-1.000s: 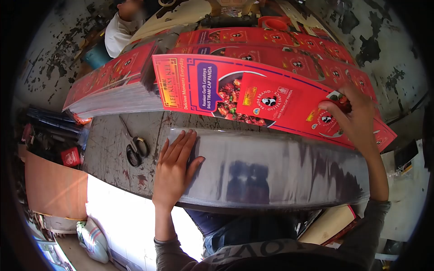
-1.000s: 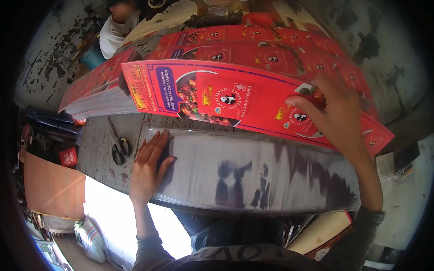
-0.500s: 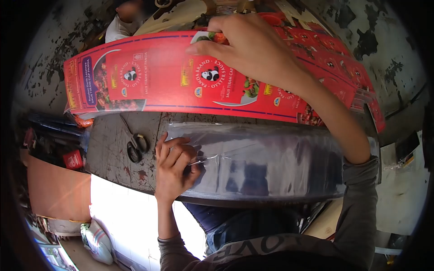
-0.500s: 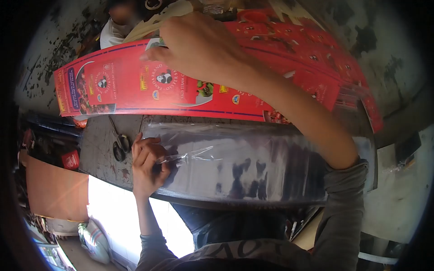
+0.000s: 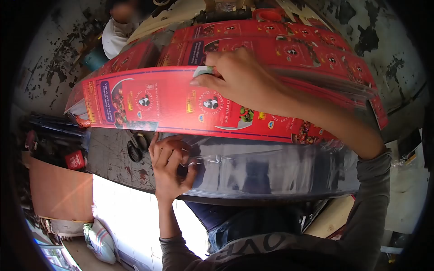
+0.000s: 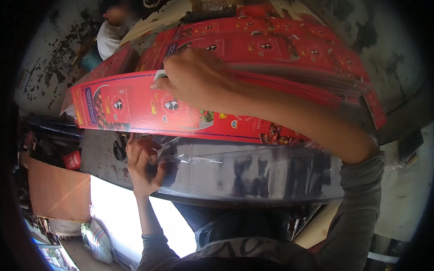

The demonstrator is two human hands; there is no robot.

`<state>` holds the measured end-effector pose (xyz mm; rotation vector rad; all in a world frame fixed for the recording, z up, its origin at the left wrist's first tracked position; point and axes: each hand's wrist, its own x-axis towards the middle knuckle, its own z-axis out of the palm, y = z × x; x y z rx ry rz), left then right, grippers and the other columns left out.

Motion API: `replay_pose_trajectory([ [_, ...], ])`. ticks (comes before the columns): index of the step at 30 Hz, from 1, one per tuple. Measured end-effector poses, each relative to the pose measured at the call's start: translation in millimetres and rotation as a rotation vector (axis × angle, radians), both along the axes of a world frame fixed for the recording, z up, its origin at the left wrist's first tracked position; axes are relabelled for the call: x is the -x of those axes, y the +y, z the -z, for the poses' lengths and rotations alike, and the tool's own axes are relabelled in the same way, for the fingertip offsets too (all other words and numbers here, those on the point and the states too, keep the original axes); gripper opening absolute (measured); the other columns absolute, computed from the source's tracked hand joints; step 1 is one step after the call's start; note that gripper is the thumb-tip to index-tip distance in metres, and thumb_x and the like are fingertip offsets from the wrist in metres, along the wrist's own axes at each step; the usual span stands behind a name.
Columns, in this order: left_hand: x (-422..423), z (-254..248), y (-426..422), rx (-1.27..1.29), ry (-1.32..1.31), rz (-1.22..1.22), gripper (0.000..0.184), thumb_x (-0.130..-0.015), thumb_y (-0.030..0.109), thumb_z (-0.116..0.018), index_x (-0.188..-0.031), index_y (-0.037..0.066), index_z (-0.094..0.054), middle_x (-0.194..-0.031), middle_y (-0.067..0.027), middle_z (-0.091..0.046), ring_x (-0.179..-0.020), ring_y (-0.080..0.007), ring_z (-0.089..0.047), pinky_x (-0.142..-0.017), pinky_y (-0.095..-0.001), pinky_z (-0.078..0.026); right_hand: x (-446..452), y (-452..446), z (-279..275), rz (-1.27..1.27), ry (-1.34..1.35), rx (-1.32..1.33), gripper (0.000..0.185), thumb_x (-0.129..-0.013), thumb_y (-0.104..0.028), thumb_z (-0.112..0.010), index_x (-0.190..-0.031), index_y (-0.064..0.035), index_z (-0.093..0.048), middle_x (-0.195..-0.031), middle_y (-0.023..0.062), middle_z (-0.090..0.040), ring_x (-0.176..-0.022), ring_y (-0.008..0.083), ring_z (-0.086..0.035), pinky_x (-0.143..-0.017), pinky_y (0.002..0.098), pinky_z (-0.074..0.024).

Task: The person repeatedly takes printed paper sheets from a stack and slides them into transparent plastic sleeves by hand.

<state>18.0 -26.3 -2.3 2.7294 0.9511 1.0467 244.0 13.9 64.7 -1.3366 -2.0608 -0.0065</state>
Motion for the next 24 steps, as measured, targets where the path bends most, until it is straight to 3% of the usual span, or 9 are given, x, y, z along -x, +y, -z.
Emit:
replay_pose_trajectory([
  [3, 4.6, -0.3, 5.8, 0.086, -0.044, -0.065, 0.022, -0.054, 0.007, -0.061, -0.069, 0.004, -0.046, -0.099, -0.0111, -0.052, -0.098, -0.0309, -0.046, -0.089, -0.0449, -0.032, -38.3, -42.1, 6.7, 0.116, 0.129, 0.198, 0.029, -0.074, -0.027, -0.064, -0.069, 0.0004, -0.057, -0.049, 0.0094, -0.050, -0.040, 0.0134, -0.045, -0.040, 0.0277, -0.0352],
  [5, 13.6, -9.9, 14.3, -0.054, 0.098, -0.101, 0.029, -0.058, 0.017, -0.068, -0.075, 0.004, -0.049, -0.105, -0.0128, -0.050, -0.099, -0.0313, -0.046, -0.078, -0.0405, -0.040, -70.8, -65.5, 15.3, 0.189, 0.138, 0.224, 0.028, -0.073, -0.026, -0.065, -0.069, 0.0000, -0.057, -0.049, 0.0072, -0.048, -0.041, 0.0110, -0.044, -0.040, 0.0265, -0.0342],
  [8, 25.2, -15.8, 29.9, 0.094, 0.013, -0.114, 0.032, -0.060, 0.023, -0.069, -0.078, 0.004, -0.051, -0.099, -0.0126, -0.052, -0.091, -0.0267, -0.052, -0.070, -0.0379, -0.043, -113.6, -98.4, 20.1, 0.251, 0.058, 0.276, 0.032, -0.071, -0.030, -0.066, -0.067, -0.0007, -0.054, -0.052, 0.0083, -0.051, -0.045, 0.0169, -0.050, -0.044, 0.0283, -0.0384],
  [10, 27.4, -25.1, 49.0, 0.482, 0.103, 0.094, 0.027, -0.062, 0.012, -0.070, -0.081, 0.002, -0.055, -0.092, -0.0107, -0.056, -0.078, -0.0206, -0.058, -0.061, -0.0304, -0.046, -121.9, -108.7, 25.2, 0.239, 0.023, 0.257, 0.033, -0.070, -0.030, -0.067, -0.067, -0.0012, -0.054, -0.053, 0.0079, -0.051, -0.046, 0.0166, -0.049, -0.045, 0.0282, -0.0383],
  [11, 31.6, -26.5, 60.8, 0.489, 0.111, 0.088, 0.027, -0.062, 0.012, -0.070, -0.081, 0.002, -0.055, -0.092, -0.0107, -0.056, -0.078, -0.0206, -0.058, -0.061, -0.0304, -0.046, -123.0, -110.5, 28.1, 0.233, -0.005, 0.237, 0.033, -0.069, -0.031, -0.069, -0.067, -0.0017, -0.053, -0.054, 0.0074, -0.051, -0.047, 0.0163, -0.049, -0.045, 0.0280, -0.0381],
  [14, 38.3, -36.7, 91.2, 1.014, 0.217, 0.277, 0.019, -0.070, 0.003, -0.065, -0.085, -0.002, -0.056, -0.075, -0.0077, -0.059, -0.071, -0.0150, -0.061, -0.061, -0.0263, -0.050, -117.8, -109.6, 27.3, 0.290, 0.051, 0.265, 0.032, -0.066, -0.029, -0.070, -0.067, -0.0023, -0.052, -0.055, 0.0071, -0.049, -0.048, 0.0169, -0.048, -0.046, 0.0282, -0.0377],
  [18, 39.6, -26.1, 105.8, 1.203, 0.144, 0.349, 0.020, -0.072, 0.002, -0.063, -0.088, -0.002, -0.053, -0.076, -0.0077, -0.059, -0.071, -0.0138, -0.060, -0.061, -0.0249, -0.050, -120.0, -108.9, 25.0, 0.269, 0.025, 0.268, 0.033, -0.065, -0.027, -0.072, -0.064, -0.0022, -0.050, -0.055, 0.0070, -0.047, -0.048, 0.0168, -0.045, -0.046, 0.0280, -0.0369],
  [21, 44.6, -14.0, 109.1, 1.179, 0.042, 0.428, 0.027, -0.073, -0.002, -0.061, -0.095, -0.001, -0.044, -0.076, -0.0080, -0.056, -0.071, -0.0138, -0.060, -0.063, -0.0242, -0.050, -119.1, -108.9, 25.8, 0.315, 0.030, 0.270, 0.034, -0.063, -0.027, -0.072, -0.062, -0.0022, -0.049, -0.054, 0.0070, -0.047, -0.047, 0.0161, -0.044, -0.046, 0.0279, -0.0365],
  [24, 42.7, -12.1, 108.2, 1.374, -0.065, 0.427, 0.036, -0.074, -0.006, -0.058, -0.099, 0.001, -0.032, -0.076, -0.0076, -0.050, -0.074, -0.0152, -0.059, -0.065, -0.0250, -0.051, -119.8, -110.6, 29.6, 0.306, 0.035, 0.226, 0.035, -0.062, -0.026, -0.073, -0.061, -0.0025, -0.048, -0.053, 0.0067, -0.046, -0.047, 0.0156, -0.044, -0.045, 0.0276, -0.0354],
])
